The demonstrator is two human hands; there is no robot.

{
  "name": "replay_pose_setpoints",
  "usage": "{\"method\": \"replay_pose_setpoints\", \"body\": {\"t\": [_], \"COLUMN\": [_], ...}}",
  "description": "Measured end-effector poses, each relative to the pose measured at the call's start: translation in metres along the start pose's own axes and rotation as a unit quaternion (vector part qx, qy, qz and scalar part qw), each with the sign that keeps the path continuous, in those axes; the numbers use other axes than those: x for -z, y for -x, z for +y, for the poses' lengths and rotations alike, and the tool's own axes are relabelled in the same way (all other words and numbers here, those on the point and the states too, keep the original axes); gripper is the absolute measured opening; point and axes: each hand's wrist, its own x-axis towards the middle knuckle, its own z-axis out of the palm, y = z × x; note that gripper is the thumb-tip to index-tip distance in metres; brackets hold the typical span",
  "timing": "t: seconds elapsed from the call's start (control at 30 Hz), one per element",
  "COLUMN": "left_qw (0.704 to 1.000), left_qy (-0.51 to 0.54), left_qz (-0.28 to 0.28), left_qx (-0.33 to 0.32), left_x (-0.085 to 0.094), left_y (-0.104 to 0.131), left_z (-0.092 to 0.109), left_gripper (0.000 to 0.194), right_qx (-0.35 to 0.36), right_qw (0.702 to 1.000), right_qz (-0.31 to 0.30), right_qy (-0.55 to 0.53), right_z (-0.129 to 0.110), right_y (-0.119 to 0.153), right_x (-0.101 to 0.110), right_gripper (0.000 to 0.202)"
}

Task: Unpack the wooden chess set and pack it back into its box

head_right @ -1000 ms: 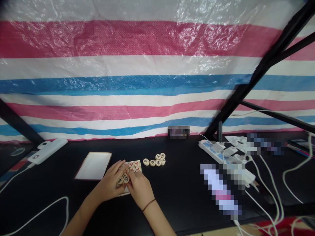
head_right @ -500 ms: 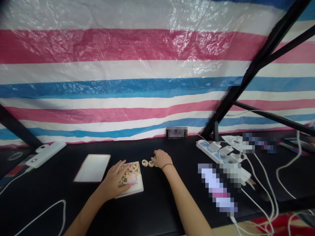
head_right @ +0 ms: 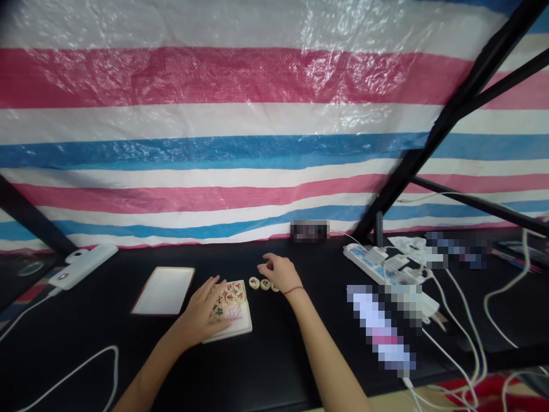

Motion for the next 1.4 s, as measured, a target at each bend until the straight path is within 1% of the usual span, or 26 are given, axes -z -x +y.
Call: {"method": "replay_pose_setpoints", "body": {"t": [0.03,0.07,0.1,0.17,0.23,0.3,0.43,0.5,0.57,0.6,0.7,0.77,0.9,1.03,1.13,1.27,1.4], "left_qw": [1.000,0.999,0.998,0.995,0.989,0.986,0.987,0.987,0.986,0.987,0.992,0.995,0.997,0.997,0.996,0.994,0.995], "left_qy": [0.011,0.024,0.040,0.087,0.131,0.152,0.142,0.134,0.133,0.133,0.115,0.081,0.023,0.003,-0.012,-0.043,-0.057], "left_qz": [0.009,0.026,0.045,0.057,0.052,0.054,0.069,0.089,0.095,0.087,0.040,0.023,0.015,-0.028,-0.051,-0.058,-0.037], "left_qx": [0.009,0.015,0.015,-0.011,-0.034,-0.032,-0.006,-0.008,-0.014,-0.018,-0.033,-0.047,-0.068,-0.076,-0.077,-0.076,-0.077], "left_x": [0.004,0.008,0.013,0.021,0.027,0.029,0.025,0.020,0.013,0.010,0.003,0.003,0.010,0.021,0.023,0.018,0.011], "left_y": [-0.001,-0.002,-0.003,-0.006,-0.009,-0.010,-0.004,0.000,0.003,0.004,0.003,0.001,-0.002,-0.006,-0.011,-0.016,-0.018], "left_z": [0.004,0.008,0.013,0.023,0.031,0.035,0.035,0.035,0.036,0.037,0.040,0.041,0.044,0.049,0.052,0.054,0.055], "left_gripper": [0.082,0.079,0.073,0.062,0.046,0.034,0.022,0.015,0.011,0.012,0.019,0.020,0.016,0.015,0.014,0.011,0.006], "right_qx": [0.017,0.035,0.050,0.071,0.075,0.056,0.004,-0.022,-0.048,-0.057,-0.072,-0.074,-0.080,-0.085,-0.085,-0.085,-0.087], "right_qw": [0.996,0.986,0.969,0.935,0.911,0.892,0.846,0.834,0.829,0.828,0.828,0.831,0.832,0.828,0.826,0.825,0.824], "right_qz": [0.019,0.023,0.012,-0.030,-0.051,-0.043,-0.004,0.026,0.052,0.058,0.053,0.047,0.041,0.047,0.044,0.046,0.044], "right_qy": [-0.080,-0.164,-0.240,-0.347,-0.403,-0.447,-0.534,-0.550,-0.555,-0.555,-0.554,-0.549,-0.547,-0.552,-0.555,-0.557,-0.558], "right_z": [-0.007,-0.014,-0.022,-0.037,-0.050,-0.057,-0.054,-0.049,-0.043,-0.041,-0.035,-0.033,-0.027,-0.023,-0.023,-0.023,-0.021], "right_y": [0.009,0.019,0.028,0.045,0.057,0.062,0.065,0.066,0.069,0.070,0.076,0.080,0.086,0.089,0.090,0.092,0.094], "right_x": [-0.004,-0.008,-0.014,-0.026,-0.037,-0.045,-0.052,-0.052,-0.052,-0.052,-0.053,-0.055,-0.060,-0.064,-0.066,-0.065,-0.066], "right_gripper": [0.031,0.032,0.033,0.035,0.034,0.035,0.043,0.043,0.045,0.047,0.049,0.049,0.050,0.050,0.049,0.048,0.048]}}
